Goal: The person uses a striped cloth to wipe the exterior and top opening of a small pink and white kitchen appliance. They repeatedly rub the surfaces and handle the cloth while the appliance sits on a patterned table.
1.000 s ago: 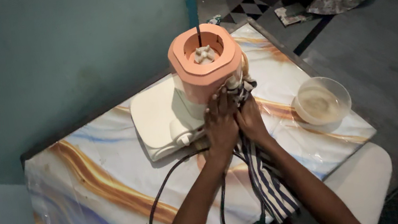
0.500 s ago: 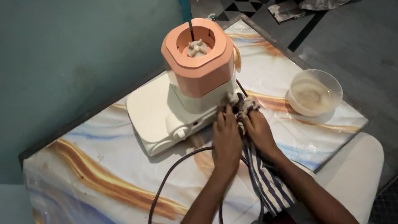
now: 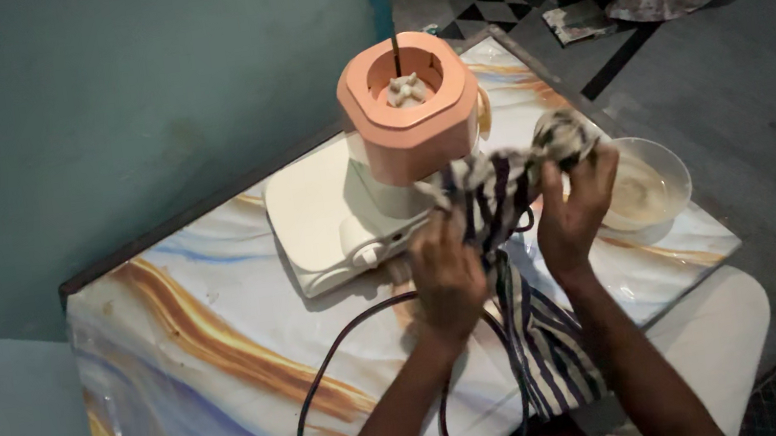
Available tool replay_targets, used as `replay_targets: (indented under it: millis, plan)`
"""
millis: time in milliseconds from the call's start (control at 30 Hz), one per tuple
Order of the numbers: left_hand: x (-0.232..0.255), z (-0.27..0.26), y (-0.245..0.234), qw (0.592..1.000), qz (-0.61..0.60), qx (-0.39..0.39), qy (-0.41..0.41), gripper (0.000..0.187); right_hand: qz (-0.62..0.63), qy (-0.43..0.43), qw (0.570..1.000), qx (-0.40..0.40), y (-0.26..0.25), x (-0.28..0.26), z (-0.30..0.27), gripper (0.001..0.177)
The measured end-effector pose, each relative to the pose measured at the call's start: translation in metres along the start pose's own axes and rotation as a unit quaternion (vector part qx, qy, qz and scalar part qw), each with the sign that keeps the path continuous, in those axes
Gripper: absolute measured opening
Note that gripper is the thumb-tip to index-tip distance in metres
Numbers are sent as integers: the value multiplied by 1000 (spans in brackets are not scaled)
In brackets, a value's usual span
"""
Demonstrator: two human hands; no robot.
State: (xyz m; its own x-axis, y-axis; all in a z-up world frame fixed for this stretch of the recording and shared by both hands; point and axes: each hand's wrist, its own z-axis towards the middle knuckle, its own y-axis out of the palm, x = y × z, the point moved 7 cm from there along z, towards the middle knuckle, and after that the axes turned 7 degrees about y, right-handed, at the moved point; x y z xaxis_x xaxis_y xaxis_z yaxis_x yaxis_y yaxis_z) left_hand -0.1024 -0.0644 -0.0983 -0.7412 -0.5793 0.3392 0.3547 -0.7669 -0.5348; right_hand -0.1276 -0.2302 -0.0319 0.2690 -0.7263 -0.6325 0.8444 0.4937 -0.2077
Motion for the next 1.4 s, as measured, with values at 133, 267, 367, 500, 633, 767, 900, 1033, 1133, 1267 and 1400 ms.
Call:
replay_targets:
  millis: [133,267,367,500,633,767,900,1033,1133,1267,1400]
  plan:
    - [-31,20,-20,997,57,32,-40,36,194,115,974,-4,47,28,27,43]
    - [-71,26,-9,992,77,-32,-96,38,150,228,960,-58,124,81,5,62]
    - [-95,21,-2,987,9,-50,-149,37,-61,-12,997,-53,159,77,-11,49]
    - [-103,26,-18,985,-63,9,-159,37,82,78,993,-19,165,70,-14,65]
    - [-97,37,-48,977,-54,57,-196,40,-69,-131,989,3,147,14,-10,65]
    - [-92,41,-60,962,-122,98,-225,44,-228,-261,930,-120,171,7,-22,46]
    - [-98,32,-45,970,-107,78,-202,38,-276,-338,813,-384,199,32,-62,33]
    - [-108,24,-36,969,-64,57,-230,39,-203,-494,811,-239,169,24,-79,48]
    - [-106,22,-40,965,-83,47,-245,52,-126,-449,823,-324,160,31,-88,37]
    - [-83,32,-52,986,-72,64,-137,55,-106,-398,838,-359,145,43,-104,30]
    - [-67,35,-45,998,-26,16,-46,63,-47,-305,891,-332,109,63,-104,30]
